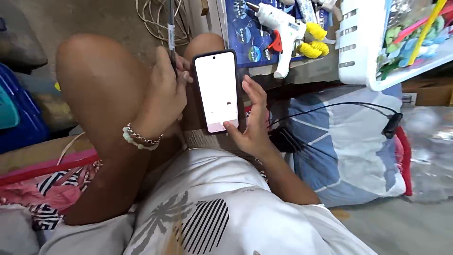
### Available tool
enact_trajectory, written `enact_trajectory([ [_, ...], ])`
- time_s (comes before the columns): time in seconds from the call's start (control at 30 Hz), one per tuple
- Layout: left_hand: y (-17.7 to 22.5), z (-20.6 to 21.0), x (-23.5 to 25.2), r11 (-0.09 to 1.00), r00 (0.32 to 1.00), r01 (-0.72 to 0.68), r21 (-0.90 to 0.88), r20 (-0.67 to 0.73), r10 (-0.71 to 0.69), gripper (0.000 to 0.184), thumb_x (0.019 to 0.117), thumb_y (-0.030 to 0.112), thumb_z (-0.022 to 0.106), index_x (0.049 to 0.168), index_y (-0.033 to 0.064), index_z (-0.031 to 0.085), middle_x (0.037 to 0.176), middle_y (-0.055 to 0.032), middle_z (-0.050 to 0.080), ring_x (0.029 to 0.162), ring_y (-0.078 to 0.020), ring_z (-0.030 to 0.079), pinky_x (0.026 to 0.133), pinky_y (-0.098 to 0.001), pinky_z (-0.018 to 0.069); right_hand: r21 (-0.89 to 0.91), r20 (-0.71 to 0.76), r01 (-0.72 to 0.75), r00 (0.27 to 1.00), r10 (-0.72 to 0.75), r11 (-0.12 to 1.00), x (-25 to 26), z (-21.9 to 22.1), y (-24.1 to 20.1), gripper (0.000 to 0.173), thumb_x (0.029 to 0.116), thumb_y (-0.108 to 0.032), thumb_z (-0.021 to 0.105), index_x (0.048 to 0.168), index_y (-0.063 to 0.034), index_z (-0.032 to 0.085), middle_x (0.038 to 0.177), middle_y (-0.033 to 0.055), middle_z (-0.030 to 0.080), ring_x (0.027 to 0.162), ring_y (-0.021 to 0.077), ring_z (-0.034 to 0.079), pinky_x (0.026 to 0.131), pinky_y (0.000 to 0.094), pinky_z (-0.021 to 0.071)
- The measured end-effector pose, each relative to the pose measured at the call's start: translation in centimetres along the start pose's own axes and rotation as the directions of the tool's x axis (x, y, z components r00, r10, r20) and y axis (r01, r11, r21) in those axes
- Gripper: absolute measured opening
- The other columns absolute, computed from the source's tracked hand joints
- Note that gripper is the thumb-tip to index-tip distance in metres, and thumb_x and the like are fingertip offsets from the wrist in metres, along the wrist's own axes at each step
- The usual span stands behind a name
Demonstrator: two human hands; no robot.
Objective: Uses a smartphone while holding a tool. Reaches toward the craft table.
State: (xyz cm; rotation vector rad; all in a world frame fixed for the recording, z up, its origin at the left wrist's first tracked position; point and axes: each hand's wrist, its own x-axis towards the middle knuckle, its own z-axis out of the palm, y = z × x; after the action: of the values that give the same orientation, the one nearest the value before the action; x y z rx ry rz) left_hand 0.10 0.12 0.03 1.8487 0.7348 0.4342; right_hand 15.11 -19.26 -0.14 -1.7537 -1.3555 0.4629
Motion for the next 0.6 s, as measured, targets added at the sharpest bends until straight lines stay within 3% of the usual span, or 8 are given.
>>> enact_trajectory([
  [0.47, 0.23, 0.14, -0.01, 0.999, 0.999, 0.031, 0.024, -0.012, -0.03, 0.02, 0.1035, 0.004, 0.047, 0.121, -0.0021, 0.041, 0.118, -0.0121, 0.061, 0.095, -0.0103, 0.066, 0.084, -0.0277, 0.0572, 0.004, -0.01, 0.039, 0.999, -0.039, 0.999, -0.63, 0.78, 0.79, 0.076, 0.0876, -0.021, 0.069, 0.151, -0.001, 0.033, 0.161, 0.0235, 0.03, 0.152, 0.0316, 0.028, 0.121, 0.0468, 0.0336],
  [0.6, 0.45, 0.08, 0.03, 0.999, 0.999, 0.043, 0.027, -0.011, -0.042, 0.019, 0.1037, 0.005, 0.048, 0.121, -0.0012, 0.041, 0.118, -0.0119, 0.061, 0.094, -0.01, 0.066, 0.083, -0.0275, 0.0569, 0.028, -0.021, 0.04, 0.999, -0.039, 0.999, -0.68, 0.6, 0.93, 0.067, 0.0938, -0.023, 0.063, 0.15, -0.0013, 0.035, 0.161, 0.0211, 0.032, 0.151, 0.0293, 0.031, 0.121, 0.0454, 0.0347],
])
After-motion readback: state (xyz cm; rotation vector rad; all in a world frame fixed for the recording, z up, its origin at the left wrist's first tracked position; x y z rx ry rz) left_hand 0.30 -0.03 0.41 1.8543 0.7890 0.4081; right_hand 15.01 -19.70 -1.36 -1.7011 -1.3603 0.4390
